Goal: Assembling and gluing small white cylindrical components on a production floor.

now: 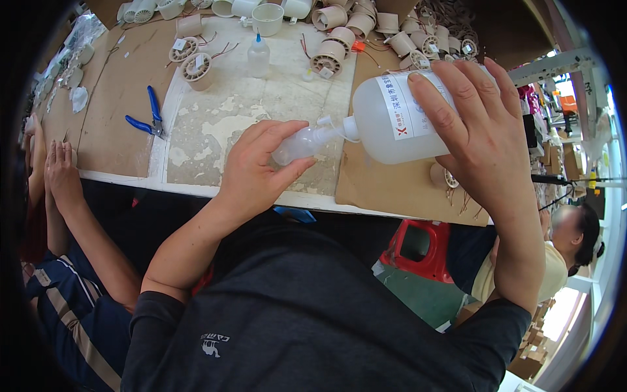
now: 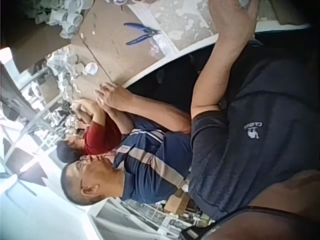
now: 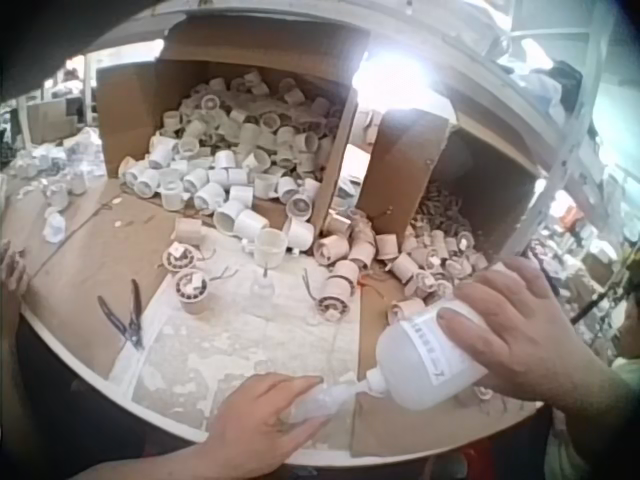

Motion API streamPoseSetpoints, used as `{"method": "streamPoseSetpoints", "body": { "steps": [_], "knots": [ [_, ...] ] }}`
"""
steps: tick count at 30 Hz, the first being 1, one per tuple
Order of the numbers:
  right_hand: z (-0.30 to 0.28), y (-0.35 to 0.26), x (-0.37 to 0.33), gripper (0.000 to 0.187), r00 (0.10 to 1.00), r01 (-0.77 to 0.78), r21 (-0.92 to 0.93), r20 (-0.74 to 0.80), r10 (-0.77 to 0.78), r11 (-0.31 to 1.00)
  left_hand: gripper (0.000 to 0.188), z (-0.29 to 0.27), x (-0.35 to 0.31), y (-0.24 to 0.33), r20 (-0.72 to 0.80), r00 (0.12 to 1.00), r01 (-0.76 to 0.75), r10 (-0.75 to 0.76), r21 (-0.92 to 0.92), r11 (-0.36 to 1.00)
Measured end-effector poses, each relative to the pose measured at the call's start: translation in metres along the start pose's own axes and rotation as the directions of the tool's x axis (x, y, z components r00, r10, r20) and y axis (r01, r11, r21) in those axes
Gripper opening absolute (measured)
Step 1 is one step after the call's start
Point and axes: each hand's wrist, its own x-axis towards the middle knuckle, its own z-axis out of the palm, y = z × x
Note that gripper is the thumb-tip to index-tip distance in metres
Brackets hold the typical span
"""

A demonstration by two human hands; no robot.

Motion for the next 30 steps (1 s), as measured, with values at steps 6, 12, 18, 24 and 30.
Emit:
{"method": "streamPoseSetpoints", "body": {
  "steps": [6, 12, 18, 24, 30],
  "knots": [
    [0.001, 0.000, 0.001, 0.099, 1.000, 0.003, -0.009, -0.002, -0.003, 1.000, 0.049, 0.003, 0.000, -0.002, -0.002, 1.000, 0.006, -0.007, -0.022, 1.000],
    [-0.001, 0.000, 0.001, 0.099, 1.000, -0.001, 0.007, 0.024, 0.001, 1.000, 0.049, 0.004, 0.001, -0.001, 0.007, 1.000, 0.022, -0.022, -0.025, 0.999],
    [0.000, 0.001, 0.001, 0.094, 1.000, -0.002, -0.008, 0.018, 0.003, 1.000, 0.050, 0.006, 0.001, -0.004, 0.003, 1.000, 0.013, -0.013, -0.037, 0.999],
    [0.000, -0.001, 0.003, 0.090, 0.999, -0.003, -0.008, 0.038, 0.003, 1.000, 0.050, 0.009, -0.001, -0.010, 0.000, 1.000, 0.012, -0.012, -0.051, 0.999],
    [0.000, -0.001, 0.003, 0.090, 0.999, 0.002, -0.010, 0.047, -0.001, 1.000, 0.050, 0.013, 0.000, -0.014, -0.006, 1.000, -0.007, 0.007, -0.073, 0.997]
  ]
}}
